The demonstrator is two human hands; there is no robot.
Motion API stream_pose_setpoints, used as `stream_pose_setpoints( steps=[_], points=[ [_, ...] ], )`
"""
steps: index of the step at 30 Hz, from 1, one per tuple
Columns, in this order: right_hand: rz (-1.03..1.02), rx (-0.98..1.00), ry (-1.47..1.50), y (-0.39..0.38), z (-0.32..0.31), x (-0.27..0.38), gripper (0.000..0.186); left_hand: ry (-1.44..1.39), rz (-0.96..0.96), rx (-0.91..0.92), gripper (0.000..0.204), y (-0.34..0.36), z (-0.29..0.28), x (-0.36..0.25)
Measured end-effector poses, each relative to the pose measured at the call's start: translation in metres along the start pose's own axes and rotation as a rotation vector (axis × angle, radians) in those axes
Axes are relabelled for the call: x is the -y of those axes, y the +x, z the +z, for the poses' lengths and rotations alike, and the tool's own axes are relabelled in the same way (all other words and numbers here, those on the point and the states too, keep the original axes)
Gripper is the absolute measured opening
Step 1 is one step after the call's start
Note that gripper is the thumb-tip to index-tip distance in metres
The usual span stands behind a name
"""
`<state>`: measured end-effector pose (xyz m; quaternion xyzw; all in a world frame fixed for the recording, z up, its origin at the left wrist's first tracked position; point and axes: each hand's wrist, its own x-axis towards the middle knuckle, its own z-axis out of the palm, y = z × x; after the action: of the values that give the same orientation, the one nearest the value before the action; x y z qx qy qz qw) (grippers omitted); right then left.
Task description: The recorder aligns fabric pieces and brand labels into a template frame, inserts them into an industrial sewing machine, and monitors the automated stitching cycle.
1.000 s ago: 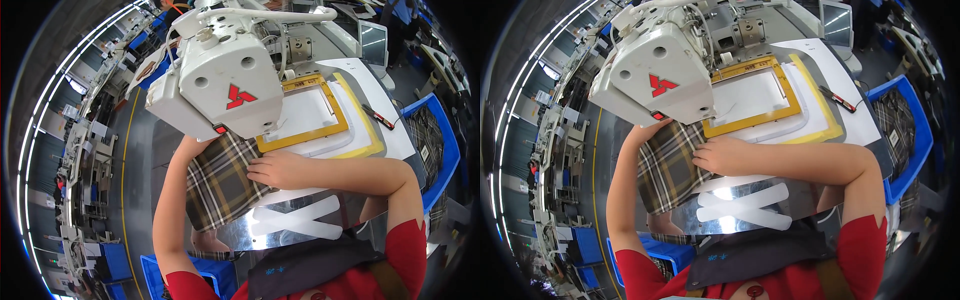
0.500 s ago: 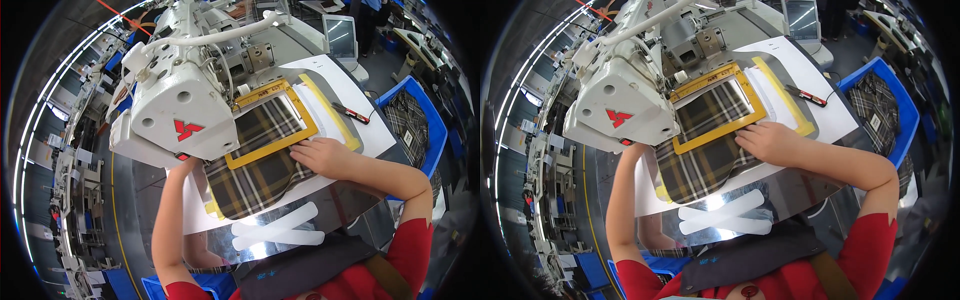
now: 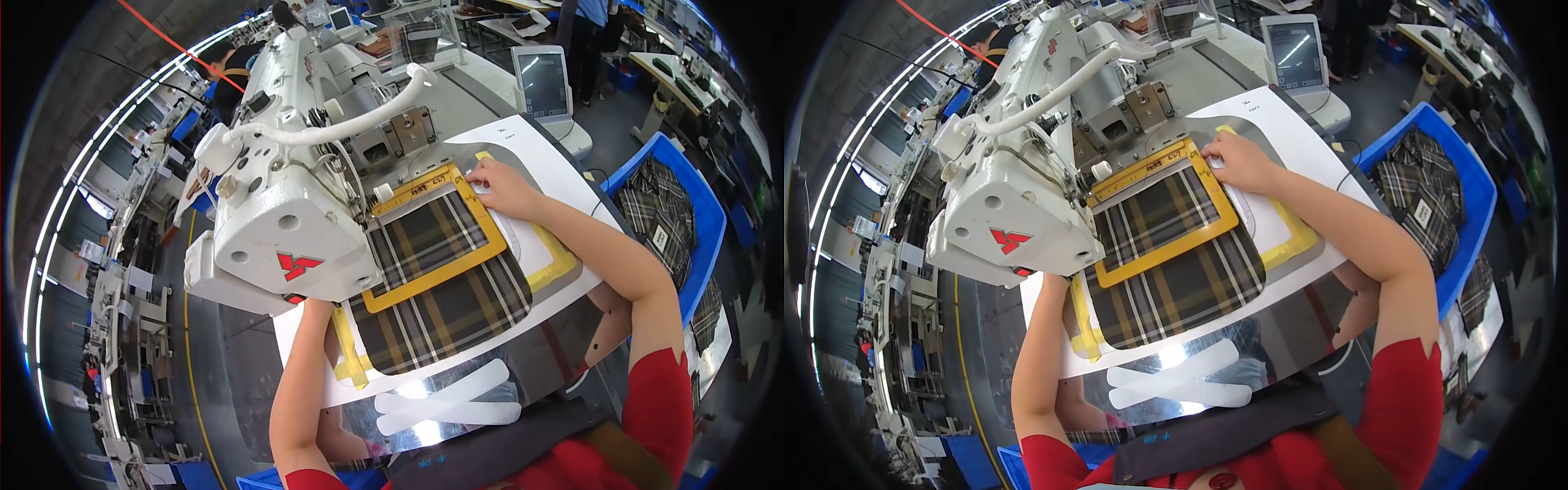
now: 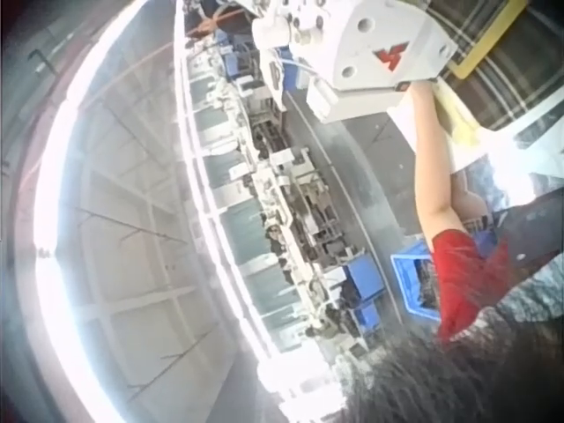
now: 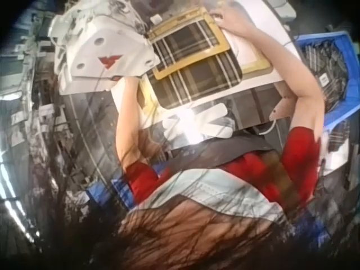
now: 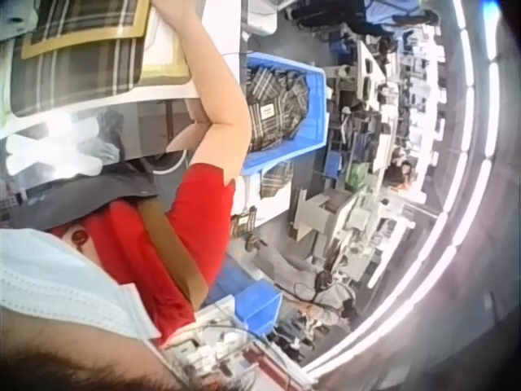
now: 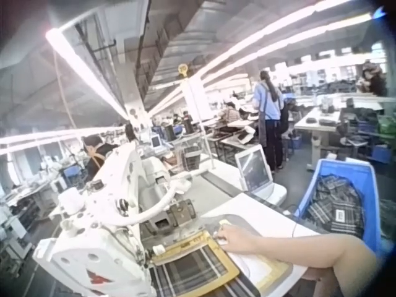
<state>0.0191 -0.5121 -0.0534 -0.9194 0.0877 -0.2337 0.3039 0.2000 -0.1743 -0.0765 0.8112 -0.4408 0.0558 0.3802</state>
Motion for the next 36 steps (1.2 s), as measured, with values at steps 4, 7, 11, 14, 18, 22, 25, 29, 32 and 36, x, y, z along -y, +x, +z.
stream_pose_setpoints(
  steps=[4,7,11,14,18,22,25,29,32,36],
  points=[
    [0.146,0.058,0.021,0.011,0.01,-0.003,0.016,-0.03,-0.007,-0.023,0.027,-0.011,-0.008,0.007],
    [0.241,-0.126,0.048,0.027,0.018,-0.002,0.016,-0.058,-0.018,-0.03,0.027,-0.009,-0.012,0.012],
    [0.262,-0.138,-0.039,0.052,0.026,-0.001,0.017,-0.092,-0.057,-0.028,0.027,-0.002,-0.011,0.017],
    [0.145,-0.293,0.037,0.047,0.026,-0.014,0.02,-0.125,-0.097,-0.013,0.027,-0.009,-0.014,0.023],
    [0.136,-0.286,0.22,-0.008,-0.003,0.029,0.022,-0.149,-0.152,-0.035,0.027,-0.028,-0.007,0.02],
    [-0.284,0.067,-0.032,-0.101,-0.035,0.058,0.022,0.114,-0.014,0.2,0.032,-0.093,-0.046,-0.075],
    [-0.484,0.189,-0.245,-0.124,-0.027,0.084,0.033,0.23,0.208,0.323,0.042,-0.099,-0.032,-0.123],
    [-0.485,0.246,-0.421,-0.123,-0.022,0.084,0.046,0.292,0.162,0.352,0.054,-0.096,-0.022,-0.133],
    [-0.482,0.232,-0.424,-0.125,-0.023,0.085,0.044,0.33,0.168,0.367,0.056,-0.096,-0.023,-0.137],
    [-0.519,0.201,-0.41,-0.131,-0.02,0.082,0.044,0.351,0.192,0.365,0.05,-0.098,-0.023,-0.135]
  ],
)
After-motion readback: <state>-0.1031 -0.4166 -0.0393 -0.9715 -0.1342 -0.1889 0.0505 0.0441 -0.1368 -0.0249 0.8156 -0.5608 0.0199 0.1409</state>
